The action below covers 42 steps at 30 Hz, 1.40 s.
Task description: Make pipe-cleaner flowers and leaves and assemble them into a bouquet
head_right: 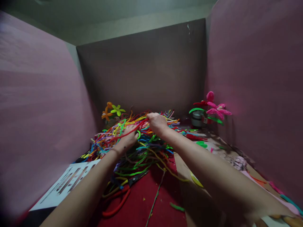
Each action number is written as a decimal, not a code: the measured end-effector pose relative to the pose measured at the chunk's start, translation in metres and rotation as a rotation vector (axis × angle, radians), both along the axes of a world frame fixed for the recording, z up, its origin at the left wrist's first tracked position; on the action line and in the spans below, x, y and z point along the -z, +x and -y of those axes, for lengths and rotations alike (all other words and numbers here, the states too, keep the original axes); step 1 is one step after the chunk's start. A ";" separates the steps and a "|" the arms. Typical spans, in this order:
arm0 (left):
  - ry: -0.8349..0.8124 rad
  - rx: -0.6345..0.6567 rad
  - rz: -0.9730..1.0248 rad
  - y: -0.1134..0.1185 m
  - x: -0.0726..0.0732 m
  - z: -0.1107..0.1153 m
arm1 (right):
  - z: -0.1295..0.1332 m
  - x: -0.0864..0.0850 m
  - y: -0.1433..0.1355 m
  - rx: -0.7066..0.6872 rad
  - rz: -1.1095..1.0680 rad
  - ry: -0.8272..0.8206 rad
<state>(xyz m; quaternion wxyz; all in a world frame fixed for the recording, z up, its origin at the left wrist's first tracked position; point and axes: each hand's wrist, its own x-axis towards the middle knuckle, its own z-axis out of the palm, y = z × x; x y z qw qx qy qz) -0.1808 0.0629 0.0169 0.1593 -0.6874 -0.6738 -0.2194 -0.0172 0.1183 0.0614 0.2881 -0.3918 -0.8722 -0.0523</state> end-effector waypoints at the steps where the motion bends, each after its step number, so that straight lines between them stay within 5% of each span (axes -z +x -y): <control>1: -0.002 0.002 -0.004 0.000 -0.001 0.002 | -0.001 0.001 0.001 0.002 0.011 -0.014; 17: 0.023 0.067 -0.080 -0.010 0.004 0.006 | 0.026 0.046 -0.020 0.012 0.212 -0.080; 26: 0.051 0.104 -0.072 -0.010 0.005 0.004 | 0.016 0.009 0.011 0.040 0.009 -0.090; 30: 0.077 0.116 -0.069 -0.008 0.001 0.009 | -0.004 -0.010 0.020 0.234 -0.001 -0.212; 37: 0.127 0.167 -0.130 -0.002 -0.005 0.018 | -0.027 -0.024 -0.005 0.297 -0.040 -0.267; 42: 0.154 0.184 -0.060 -0.003 -0.009 0.023 | -0.038 -0.023 -0.020 0.169 -0.036 -0.225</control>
